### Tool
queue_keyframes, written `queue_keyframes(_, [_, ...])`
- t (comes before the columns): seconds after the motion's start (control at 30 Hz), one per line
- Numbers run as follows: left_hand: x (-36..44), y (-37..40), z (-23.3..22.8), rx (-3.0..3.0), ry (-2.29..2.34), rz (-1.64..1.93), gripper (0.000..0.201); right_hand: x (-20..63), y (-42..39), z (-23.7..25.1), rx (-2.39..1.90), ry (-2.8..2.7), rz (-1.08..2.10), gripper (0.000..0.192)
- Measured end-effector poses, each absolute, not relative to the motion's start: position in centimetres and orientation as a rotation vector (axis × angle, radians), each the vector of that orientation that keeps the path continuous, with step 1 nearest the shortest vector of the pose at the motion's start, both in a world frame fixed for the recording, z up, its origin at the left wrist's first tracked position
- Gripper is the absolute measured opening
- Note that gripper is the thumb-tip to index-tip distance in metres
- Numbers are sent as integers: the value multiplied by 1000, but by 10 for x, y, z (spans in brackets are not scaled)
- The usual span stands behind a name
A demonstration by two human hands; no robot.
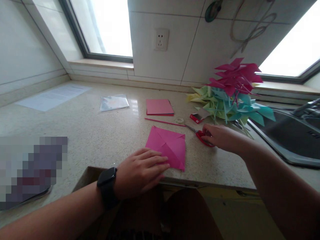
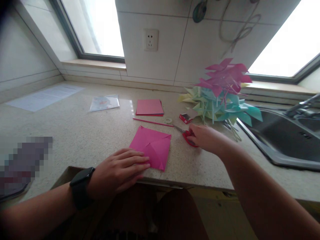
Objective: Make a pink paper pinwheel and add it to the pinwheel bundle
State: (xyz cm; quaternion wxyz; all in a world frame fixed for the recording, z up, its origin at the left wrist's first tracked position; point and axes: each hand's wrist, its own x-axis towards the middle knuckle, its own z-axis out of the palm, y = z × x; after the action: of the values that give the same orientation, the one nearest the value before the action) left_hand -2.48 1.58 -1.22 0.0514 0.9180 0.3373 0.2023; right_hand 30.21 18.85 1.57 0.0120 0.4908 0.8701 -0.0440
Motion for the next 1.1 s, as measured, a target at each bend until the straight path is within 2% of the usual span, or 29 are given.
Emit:
queue_keyframes(0.23, [-24,18,-10,2753,1074,519,34,292,199,59,1615,2768,-26,24])
queue_keyframes(0.37, [-24,19,-11,2725,1101,523,33,283,224,77,1952,3002,137,20])
queue_keyframes(0.47, [-22,18,-10,2718,1111,526,32,277,244,64,2123,3008,184,25])
queue_keyframes(0.53, [-22,18,-10,2717,1120,529,32,276,253,48,2179,2989,180,22])
queue_keyframes(0.7, [-20,19,-11,2709,1136,548,30,285,262,19,2075,2897,70,17])
queue_keyframes(0.9, [-19,19,-12,2723,1136,587,28,289,264,11,2020,2897,-9,13])
queue_keyframes(1.1, [-19,17,-12,2730,1155,561,31,292,258,12,1912,3105,53,11])
